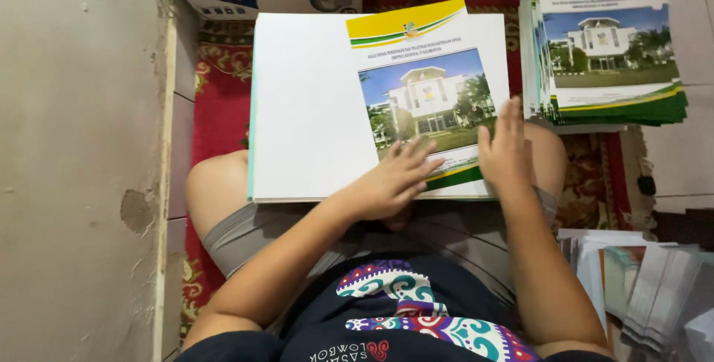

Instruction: The person sits on the floor and repeatedly inserts a printed cover sheet into a blank book block, then presses the spine to flatten it. The person continues this cycle with multiple identical covers and book blocks, stacking the assembled units on the lap.

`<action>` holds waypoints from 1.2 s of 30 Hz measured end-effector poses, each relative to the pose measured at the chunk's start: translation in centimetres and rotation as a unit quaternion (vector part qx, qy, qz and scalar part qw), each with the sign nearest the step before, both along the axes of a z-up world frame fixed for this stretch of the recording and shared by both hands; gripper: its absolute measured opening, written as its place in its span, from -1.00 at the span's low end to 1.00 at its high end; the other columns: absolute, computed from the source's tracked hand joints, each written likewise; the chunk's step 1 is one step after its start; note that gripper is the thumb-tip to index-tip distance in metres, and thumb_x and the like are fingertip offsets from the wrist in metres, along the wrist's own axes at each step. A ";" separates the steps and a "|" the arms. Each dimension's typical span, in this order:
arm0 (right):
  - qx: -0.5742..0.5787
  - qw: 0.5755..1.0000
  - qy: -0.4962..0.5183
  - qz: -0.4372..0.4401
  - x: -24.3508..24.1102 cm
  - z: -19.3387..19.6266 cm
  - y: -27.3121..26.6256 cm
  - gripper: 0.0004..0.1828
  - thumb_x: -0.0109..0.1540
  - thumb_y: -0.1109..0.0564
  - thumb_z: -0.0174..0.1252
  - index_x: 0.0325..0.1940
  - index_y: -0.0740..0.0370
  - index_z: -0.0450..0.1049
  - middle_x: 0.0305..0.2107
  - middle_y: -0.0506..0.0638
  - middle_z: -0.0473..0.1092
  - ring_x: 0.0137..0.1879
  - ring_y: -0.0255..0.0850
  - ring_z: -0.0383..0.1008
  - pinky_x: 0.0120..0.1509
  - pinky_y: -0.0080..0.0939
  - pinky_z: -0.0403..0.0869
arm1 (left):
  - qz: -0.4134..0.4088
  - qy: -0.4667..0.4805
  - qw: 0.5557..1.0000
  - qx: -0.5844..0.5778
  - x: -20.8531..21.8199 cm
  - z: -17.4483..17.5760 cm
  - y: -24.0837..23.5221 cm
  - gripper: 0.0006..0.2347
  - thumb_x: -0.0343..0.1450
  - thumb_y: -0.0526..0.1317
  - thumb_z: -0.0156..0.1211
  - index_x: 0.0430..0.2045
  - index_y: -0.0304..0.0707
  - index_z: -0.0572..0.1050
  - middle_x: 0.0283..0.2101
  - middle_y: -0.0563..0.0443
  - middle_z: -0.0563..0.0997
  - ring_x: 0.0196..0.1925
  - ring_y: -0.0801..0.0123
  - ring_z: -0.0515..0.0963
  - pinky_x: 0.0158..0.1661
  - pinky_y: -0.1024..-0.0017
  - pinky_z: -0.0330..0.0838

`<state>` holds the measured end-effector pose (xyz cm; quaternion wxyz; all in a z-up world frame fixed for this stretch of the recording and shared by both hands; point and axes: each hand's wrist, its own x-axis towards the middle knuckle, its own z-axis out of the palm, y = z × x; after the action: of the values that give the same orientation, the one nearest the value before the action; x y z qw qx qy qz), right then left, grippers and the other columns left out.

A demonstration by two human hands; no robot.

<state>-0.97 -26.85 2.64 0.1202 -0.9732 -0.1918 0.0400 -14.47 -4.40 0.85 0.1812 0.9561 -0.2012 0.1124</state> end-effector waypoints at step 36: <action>0.299 0.948 0.043 -0.103 -2.5 -4.5 -9.5 -0.53 0.42 0.27 0.02 0.42 0.09 0.48 -0.46 0.28 0.49 -0.44 -0.22 0.29 -0.45 -0.24 0.27 | 0.084 0.026 0.996 -0.032 4.7 1.5 8.9 -0.20 0.31 0.36 0.23 0.34 -0.18 0.34 0.42 -0.11 0.38 0.50 0.00 0.26 0.43 -0.07 0.04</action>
<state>-3.48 -36.30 -1.82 0.4175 -0.9043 -0.0884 0.0104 -9.74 4.51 2.35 0.2067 0.9659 -0.1120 0.1087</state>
